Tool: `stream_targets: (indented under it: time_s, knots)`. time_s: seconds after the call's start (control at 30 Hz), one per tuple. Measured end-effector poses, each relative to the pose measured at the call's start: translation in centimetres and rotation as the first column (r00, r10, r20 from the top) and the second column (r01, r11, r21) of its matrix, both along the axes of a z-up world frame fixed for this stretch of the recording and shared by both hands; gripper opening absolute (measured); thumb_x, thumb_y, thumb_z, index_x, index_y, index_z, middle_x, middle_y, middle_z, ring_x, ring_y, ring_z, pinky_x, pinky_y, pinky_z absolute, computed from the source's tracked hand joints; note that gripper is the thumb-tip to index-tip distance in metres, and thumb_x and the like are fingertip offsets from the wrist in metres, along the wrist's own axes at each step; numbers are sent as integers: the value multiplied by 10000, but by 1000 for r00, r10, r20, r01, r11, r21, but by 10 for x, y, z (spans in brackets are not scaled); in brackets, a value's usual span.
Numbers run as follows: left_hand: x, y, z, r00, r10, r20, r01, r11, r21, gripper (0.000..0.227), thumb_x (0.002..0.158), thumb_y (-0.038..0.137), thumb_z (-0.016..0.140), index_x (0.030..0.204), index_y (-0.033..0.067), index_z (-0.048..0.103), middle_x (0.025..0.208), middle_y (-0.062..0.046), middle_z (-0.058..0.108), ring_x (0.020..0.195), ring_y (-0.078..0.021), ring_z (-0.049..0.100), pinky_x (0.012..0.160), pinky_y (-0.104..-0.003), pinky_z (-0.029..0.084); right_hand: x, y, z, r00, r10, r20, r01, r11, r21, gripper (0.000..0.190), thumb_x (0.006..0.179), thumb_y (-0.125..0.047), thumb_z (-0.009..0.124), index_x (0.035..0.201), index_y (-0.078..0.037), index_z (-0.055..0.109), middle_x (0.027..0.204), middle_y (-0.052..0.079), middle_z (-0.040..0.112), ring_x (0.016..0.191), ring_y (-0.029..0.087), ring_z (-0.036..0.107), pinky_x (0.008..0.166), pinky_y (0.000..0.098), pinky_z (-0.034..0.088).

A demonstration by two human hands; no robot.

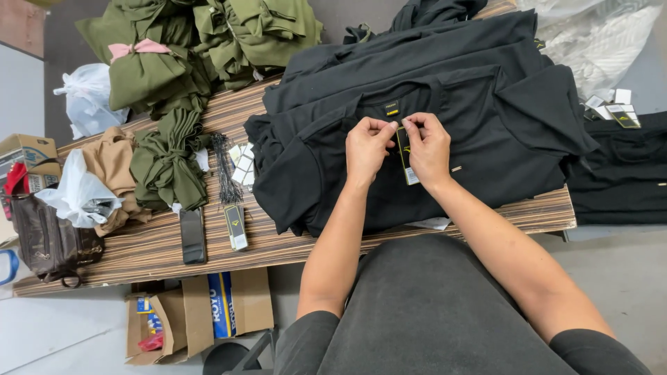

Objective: The person picks up a black garment from a pile on a table, attaches a yellow and black tag to it using a plastic fastener, and then places the tagged garment onto a separate stack. This process is repeated for several garments.

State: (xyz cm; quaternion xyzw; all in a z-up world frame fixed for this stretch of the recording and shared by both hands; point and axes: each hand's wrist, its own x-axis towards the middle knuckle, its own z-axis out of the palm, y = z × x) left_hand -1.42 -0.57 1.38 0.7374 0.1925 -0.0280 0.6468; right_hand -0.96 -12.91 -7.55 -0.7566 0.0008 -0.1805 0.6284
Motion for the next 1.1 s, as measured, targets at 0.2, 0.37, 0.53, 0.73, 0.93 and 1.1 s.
stream_targets:
  time_s: [0.2,0.37,0.53,0.73,0.93,1.1]
  knots:
    - [-1,7,-26,994,-110,15,101,954,283,130,828,186,776,885,71,758,681,-72,740,648,-202,727,530,-349,574,5,-3,-2,999,-15,-30,14,1000,-16,62,1063,-115,691,1035,-60,689,934,131,751,819,260,752,607,360,577]
    - [-9,13,-30,989,-147,-14,141,916,376,132,841,216,765,876,89,759,677,-63,744,669,-223,733,593,-352,567,13,-8,33,991,24,-134,-22,1000,16,80,1083,-111,600,1059,-37,618,1014,164,774,801,225,740,586,287,594]
    - [-5,14,-21,995,-93,24,76,911,405,155,885,261,734,896,109,757,704,-87,751,741,-291,748,654,-406,565,27,-13,29,970,64,-237,-99,985,-139,99,1057,-196,671,1027,-101,669,970,48,789,792,149,745,598,292,584]
    - [17,11,-32,992,35,120,-81,912,401,185,870,323,741,917,145,745,777,-108,769,866,-354,749,753,-452,570,29,-11,33,950,36,-309,-107,970,-217,126,1033,-261,698,1015,-137,689,925,19,783,812,147,757,669,303,562]
    - [31,0,-45,991,93,96,-122,923,364,190,837,315,757,914,141,750,813,-97,774,901,-347,748,786,-457,568,38,-14,35,910,58,-409,-145,972,-184,176,1021,-323,683,1036,-149,664,888,5,778,767,131,744,607,288,559]
    - [28,3,-48,992,94,81,-115,939,325,158,807,312,785,873,173,750,703,-43,750,783,-273,751,706,-405,572,37,-6,39,891,185,-415,-117,976,182,213,1013,-233,690,1071,-33,642,918,110,754,783,130,731,562,203,598]
